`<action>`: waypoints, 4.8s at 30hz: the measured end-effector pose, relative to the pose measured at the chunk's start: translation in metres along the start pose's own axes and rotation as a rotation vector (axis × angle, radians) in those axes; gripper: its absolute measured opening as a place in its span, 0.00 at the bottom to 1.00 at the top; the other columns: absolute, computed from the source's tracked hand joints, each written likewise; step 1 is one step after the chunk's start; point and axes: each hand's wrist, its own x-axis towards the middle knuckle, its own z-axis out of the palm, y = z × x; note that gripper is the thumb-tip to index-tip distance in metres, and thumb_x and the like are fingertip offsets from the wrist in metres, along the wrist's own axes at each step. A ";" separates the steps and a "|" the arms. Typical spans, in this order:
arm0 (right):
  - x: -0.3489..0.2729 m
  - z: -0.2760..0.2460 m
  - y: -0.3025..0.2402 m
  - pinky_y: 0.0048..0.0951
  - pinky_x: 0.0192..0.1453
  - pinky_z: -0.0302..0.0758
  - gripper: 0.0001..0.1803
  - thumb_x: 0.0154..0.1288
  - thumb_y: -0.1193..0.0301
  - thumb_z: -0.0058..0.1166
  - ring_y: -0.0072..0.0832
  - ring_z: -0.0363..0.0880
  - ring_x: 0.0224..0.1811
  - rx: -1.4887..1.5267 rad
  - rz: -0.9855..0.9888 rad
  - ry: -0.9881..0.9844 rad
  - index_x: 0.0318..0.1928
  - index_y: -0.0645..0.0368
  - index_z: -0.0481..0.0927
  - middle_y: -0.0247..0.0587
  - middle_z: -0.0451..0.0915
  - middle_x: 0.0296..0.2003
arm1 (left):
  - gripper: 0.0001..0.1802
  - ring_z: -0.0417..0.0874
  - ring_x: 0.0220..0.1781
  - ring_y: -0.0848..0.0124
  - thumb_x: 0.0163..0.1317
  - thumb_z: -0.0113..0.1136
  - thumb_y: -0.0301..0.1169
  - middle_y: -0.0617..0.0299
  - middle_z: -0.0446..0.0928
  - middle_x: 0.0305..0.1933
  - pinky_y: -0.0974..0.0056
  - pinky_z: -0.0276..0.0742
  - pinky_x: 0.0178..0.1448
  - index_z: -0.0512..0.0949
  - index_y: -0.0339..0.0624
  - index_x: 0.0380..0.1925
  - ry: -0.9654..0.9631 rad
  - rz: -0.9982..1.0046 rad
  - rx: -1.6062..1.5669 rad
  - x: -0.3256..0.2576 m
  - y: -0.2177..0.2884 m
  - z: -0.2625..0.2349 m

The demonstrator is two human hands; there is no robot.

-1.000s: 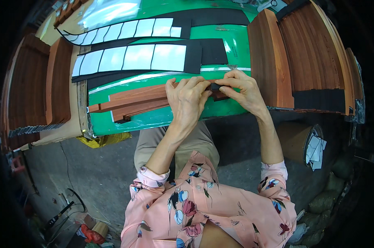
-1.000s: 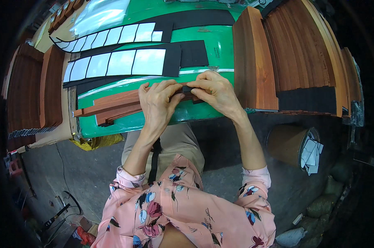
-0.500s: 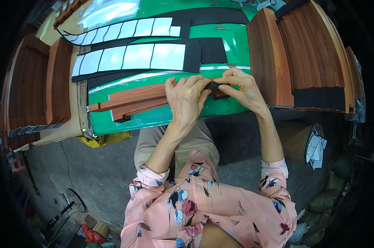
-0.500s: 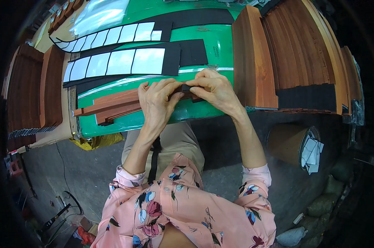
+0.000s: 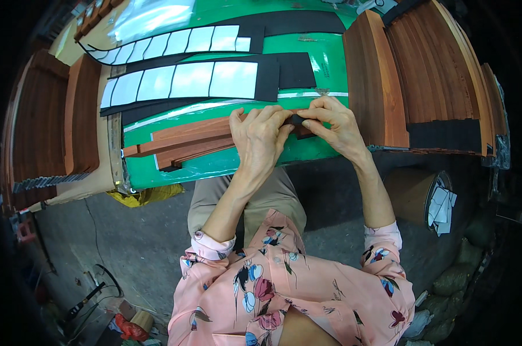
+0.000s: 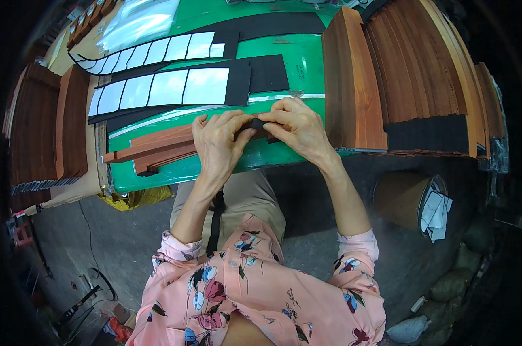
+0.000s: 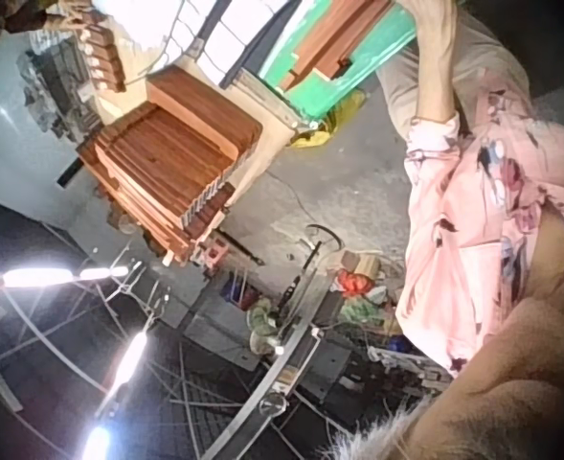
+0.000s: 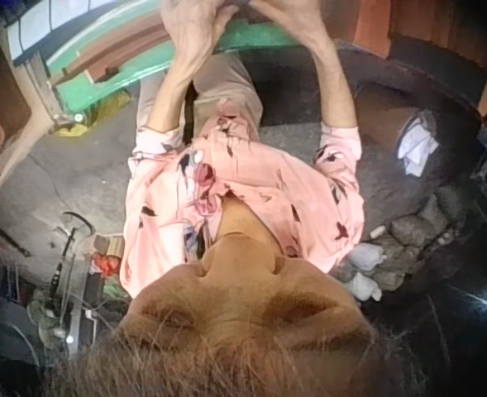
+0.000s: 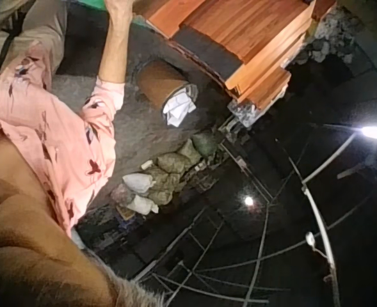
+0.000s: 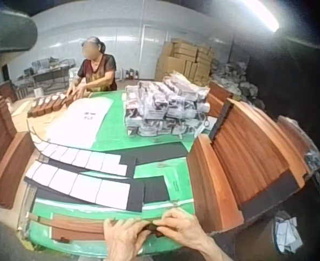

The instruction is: Sticking adhesive black padding strips onto wooden furniture components.

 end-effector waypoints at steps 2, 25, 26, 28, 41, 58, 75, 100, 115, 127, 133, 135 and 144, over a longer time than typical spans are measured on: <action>0.000 0.000 0.000 0.27 0.38 0.73 0.11 0.52 0.75 0.60 0.27 0.75 0.36 -0.004 0.000 0.008 0.39 0.57 0.84 0.33 0.74 0.31 | 0.11 0.78 0.38 0.68 0.50 0.65 0.33 0.67 0.80 0.37 0.54 0.58 0.54 0.82 0.46 0.35 -0.005 0.010 -0.007 0.001 0.001 -0.002; -0.024 -0.003 0.012 0.26 0.40 0.75 0.11 0.55 0.76 0.60 0.27 0.78 0.39 0.133 0.167 0.150 0.40 0.65 0.80 0.41 0.79 0.38 | 0.10 0.79 0.39 0.66 0.54 0.62 0.31 0.63 0.79 0.36 0.54 0.62 0.54 0.80 0.46 0.37 -0.041 0.109 -0.002 0.005 0.001 -0.001; -0.022 -0.002 0.011 0.27 0.40 0.75 0.10 0.55 0.75 0.60 0.29 0.79 0.37 0.113 0.143 0.157 0.39 0.64 0.79 0.40 0.78 0.37 | 0.10 0.79 0.39 0.66 0.54 0.62 0.31 0.63 0.79 0.36 0.55 0.62 0.54 0.80 0.45 0.37 -0.043 0.100 0.002 0.005 0.002 -0.001; -0.021 -0.002 0.011 0.29 0.39 0.75 0.10 0.55 0.73 0.60 0.31 0.79 0.36 0.095 0.122 0.164 0.37 0.63 0.78 0.39 0.78 0.36 | 0.10 0.79 0.39 0.66 0.54 0.62 0.31 0.63 0.79 0.36 0.55 0.62 0.54 0.80 0.45 0.37 -0.048 0.091 0.006 0.004 0.002 -0.001; -0.004 -0.016 0.006 0.29 0.37 0.75 0.09 0.53 0.74 0.60 0.32 0.78 0.34 -0.044 -0.081 0.127 0.35 0.60 0.76 0.39 0.77 0.33 | 0.10 0.78 0.39 0.66 0.54 0.62 0.30 0.63 0.78 0.36 0.57 0.62 0.53 0.79 0.44 0.37 -0.047 0.099 0.005 0.002 0.002 0.000; -0.014 -0.008 0.022 0.29 0.41 0.74 0.10 0.55 0.73 0.59 0.31 0.77 0.37 0.103 0.066 0.074 0.37 0.62 0.77 0.40 0.77 0.34 | 0.10 0.78 0.37 0.67 0.52 0.63 0.29 0.63 0.78 0.36 0.57 0.63 0.51 0.79 0.44 0.37 -0.031 0.120 0.021 0.005 0.000 0.000; -0.019 -0.006 0.021 0.27 0.41 0.76 0.10 0.55 0.73 0.59 0.28 0.78 0.36 0.124 0.099 0.071 0.38 0.63 0.77 0.41 0.77 0.37 | 0.12 0.78 0.37 0.67 0.51 0.63 0.29 0.63 0.78 0.36 0.56 0.63 0.52 0.78 0.45 0.37 -0.011 0.146 0.051 0.001 -0.002 0.003; -0.014 0.058 -0.007 0.24 0.43 0.73 0.14 0.71 0.67 0.43 0.22 0.75 0.40 0.413 0.395 0.363 0.48 0.63 0.73 0.38 0.78 0.38 | 0.15 0.77 0.38 0.69 0.49 0.55 0.30 0.64 0.75 0.35 0.57 0.65 0.46 0.77 0.47 0.41 0.089 0.314 0.129 -0.005 -0.005 0.012; -0.020 0.061 -0.015 0.23 0.54 0.64 0.17 0.74 0.62 0.36 0.21 0.71 0.49 0.424 0.560 0.474 0.52 0.60 0.72 0.36 0.77 0.47 | 0.20 0.72 0.56 0.55 0.67 0.45 0.35 0.47 0.71 0.53 0.58 0.60 0.63 0.70 0.31 0.54 0.651 -0.539 -0.174 -0.090 -0.115 -0.146; 0.010 0.025 -0.032 0.27 0.52 0.70 0.12 0.70 0.70 0.43 0.27 0.75 0.49 -0.023 0.550 0.461 0.48 0.64 0.75 0.42 0.78 0.45 | 0.22 0.72 0.54 0.60 0.70 0.40 0.40 0.49 0.70 0.52 0.60 0.65 0.58 0.69 0.32 0.53 0.391 -0.475 -0.344 -0.095 -0.132 -0.125; 0.105 0.025 -0.023 0.31 0.40 0.74 0.07 0.61 0.75 0.53 0.38 0.79 0.36 -0.155 0.102 0.108 0.39 0.63 0.79 0.44 0.79 0.35 | 0.26 0.71 0.55 0.64 0.71 0.33 0.45 0.52 0.71 0.51 0.59 0.62 0.61 0.67 0.34 0.55 0.330 -0.423 -0.458 -0.091 -0.144 -0.120; 0.136 0.042 0.001 0.34 0.41 0.74 0.08 0.59 0.75 0.53 0.42 0.78 0.36 -0.169 0.110 -0.058 0.39 0.62 0.79 0.45 0.79 0.33 | 0.29 0.72 0.54 0.63 0.71 0.33 0.48 0.51 0.72 0.49 0.58 0.62 0.61 0.66 0.33 0.54 0.391 -0.398 -0.511 -0.090 -0.149 -0.120; 0.221 0.104 0.074 0.43 0.41 0.77 0.07 0.53 0.74 0.56 0.44 0.79 0.38 -0.615 0.041 -0.135 0.32 0.63 0.76 0.48 0.76 0.31 | 0.31 0.74 0.47 0.63 0.70 0.33 0.51 0.51 0.72 0.44 0.60 0.67 0.55 0.68 0.29 0.49 0.483 -0.492 -0.653 -0.096 -0.164 -0.106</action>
